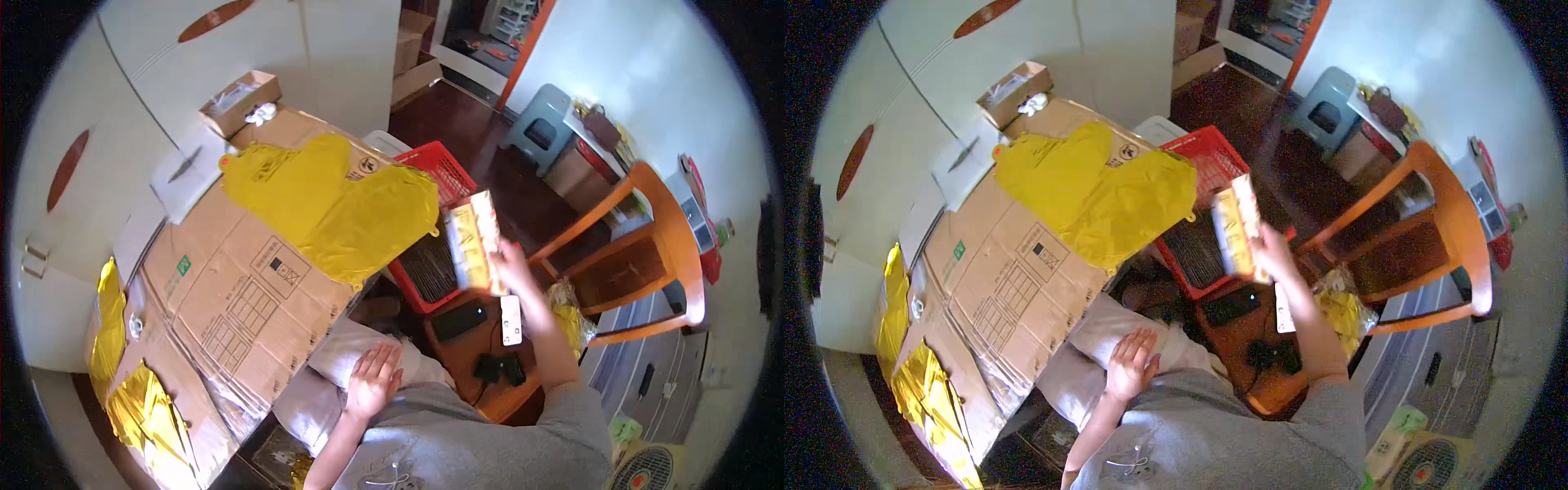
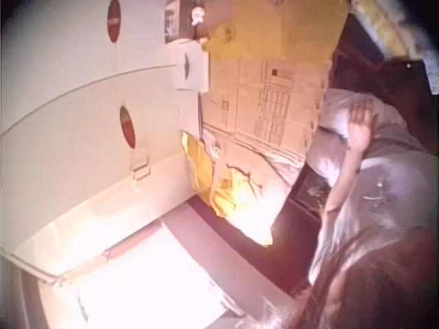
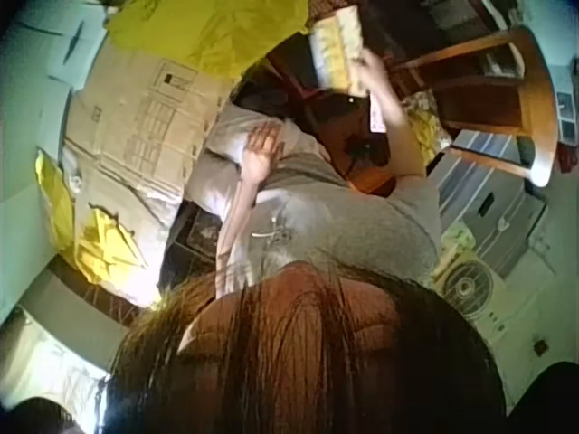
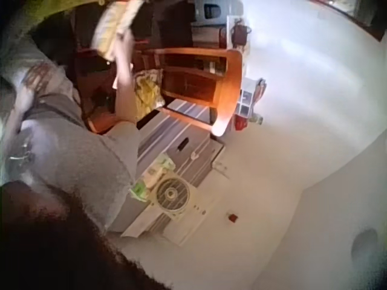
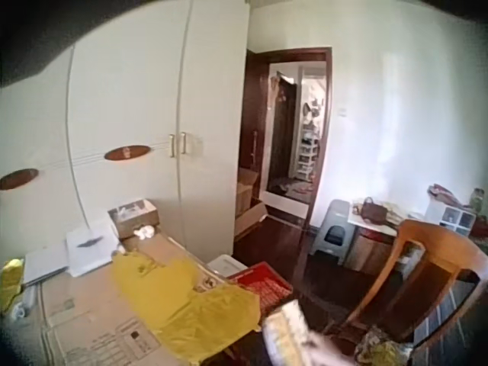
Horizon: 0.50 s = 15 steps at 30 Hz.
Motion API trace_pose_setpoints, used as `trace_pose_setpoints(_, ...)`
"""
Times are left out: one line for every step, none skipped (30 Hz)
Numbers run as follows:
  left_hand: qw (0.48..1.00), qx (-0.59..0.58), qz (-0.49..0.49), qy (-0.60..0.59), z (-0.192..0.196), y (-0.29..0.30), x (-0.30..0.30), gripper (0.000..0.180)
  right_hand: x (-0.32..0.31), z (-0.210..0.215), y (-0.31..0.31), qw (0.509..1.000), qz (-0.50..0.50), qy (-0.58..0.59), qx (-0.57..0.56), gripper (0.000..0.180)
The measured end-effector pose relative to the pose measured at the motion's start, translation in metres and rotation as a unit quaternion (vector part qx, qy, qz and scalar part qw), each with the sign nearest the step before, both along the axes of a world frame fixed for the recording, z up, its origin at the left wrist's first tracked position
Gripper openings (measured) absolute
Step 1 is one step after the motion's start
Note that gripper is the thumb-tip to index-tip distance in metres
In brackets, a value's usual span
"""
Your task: Folding and packaging gold foil balloons into envelopes and boxes.
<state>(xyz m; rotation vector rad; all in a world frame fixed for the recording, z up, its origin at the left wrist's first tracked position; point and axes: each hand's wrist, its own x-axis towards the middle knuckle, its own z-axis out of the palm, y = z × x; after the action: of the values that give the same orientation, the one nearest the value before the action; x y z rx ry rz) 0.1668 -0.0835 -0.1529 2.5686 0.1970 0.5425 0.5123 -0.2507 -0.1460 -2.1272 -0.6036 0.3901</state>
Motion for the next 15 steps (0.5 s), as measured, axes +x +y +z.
trace_pose_setpoints(1.000,-0.008,0.011,-0.001,-0.003,0.001,-0.004,0.043,0.012,0.024,0.010,0.995,-0.007,-0.055,-0.080,0.031)
trace_pose_setpoints(1.000,-0.009,0.013,-0.004,-0.006,0.000,-0.007,0.042,0.032,0.020,0.010,0.989,0.000,-0.090,-0.119,0.032)
trace_pose_setpoints(1.000,-0.013,0.017,-0.005,-0.009,0.000,-0.010,0.041,0.048,0.012,0.014,0.979,0.009,-0.122,-0.161,0.033)
trace_pose_setpoints(1.000,-0.017,0.023,-0.005,-0.012,0.000,-0.014,0.040,0.057,0.007,0.024,0.972,0.020,-0.123,-0.197,0.032)
trace_pose_setpoints(0.999,-0.018,0.029,-0.005,-0.016,0.000,-0.018,0.038,0.065,0.002,0.033,0.964,0.030,-0.124,-0.233,0.032)
trace_pose_setpoints(0.999,-0.019,0.037,-0.005,-0.019,0.000,-0.022,0.036,0.069,-0.003,0.042,0.955,0.042,-0.124,-0.267,0.032)
trace_pose_setpoints(0.999,-0.020,0.044,-0.005,-0.022,0.000,-0.025,0.035,0.071,-0.009,0.049,0.952,0.051,-0.123,-0.276,0.032)
trace_pose_setpoints(0.998,-0.023,0.049,-0.010,-0.025,0.000,-0.028,0.034,0.071,-0.015,0.056,0.949,0.059,-0.121,-0.285,0.031)
trace_pose_setpoints(0.998,-0.026,0.055,-0.014,-0.026,0.001,-0.030,0.033,0.071,-0.023,0.063,0.946,0.069,-0.119,-0.293,0.030)
trace_pose_setpoints(0.998,-0.029,0.059,-0.018,-0.026,0.001,-0.032,0.032,0.071,-0.031,0.067,0.944,0.056,-0.117,-0.302,0.028)
trace_pose_setpoints(0.997,-0.031,0.062,-0.018,-0.027,0.001,-0.033,0.031,0.072,-0.039,0.070,0.943,0.051,-0.115,-0.308,0.029)
trace_pose_setpoints(0.997,-0.033,0.064,-0.019,-0.028,0.001,-0.034,0.030,0.074,-0.045,0.072,0.942,0.046,-0.115,-0.313,0.029)
trace_pose_setpoints(0.997,-0.035,0.067,-0.020,-0.029,0.002,-0.034,0.029,0.075,-0.052,0.073,0.940,0.040,-0.114,-0.319,0.029)
trace_pose_setpoints(0.997,-0.033,0.067,-0.018,-0.029,0.002,-0.034,0.029,0.077,-0.058,0.073,0.947,0.054,-0.108,-0.297,0.029)
trace_pose_setpoints(0.997,-0.030,0.067,-0.016,-0.029,0.003,-0.034,0.028,0.077,-0.068,0.076,0.947,0.047,-0.112,-0.298,0.029)
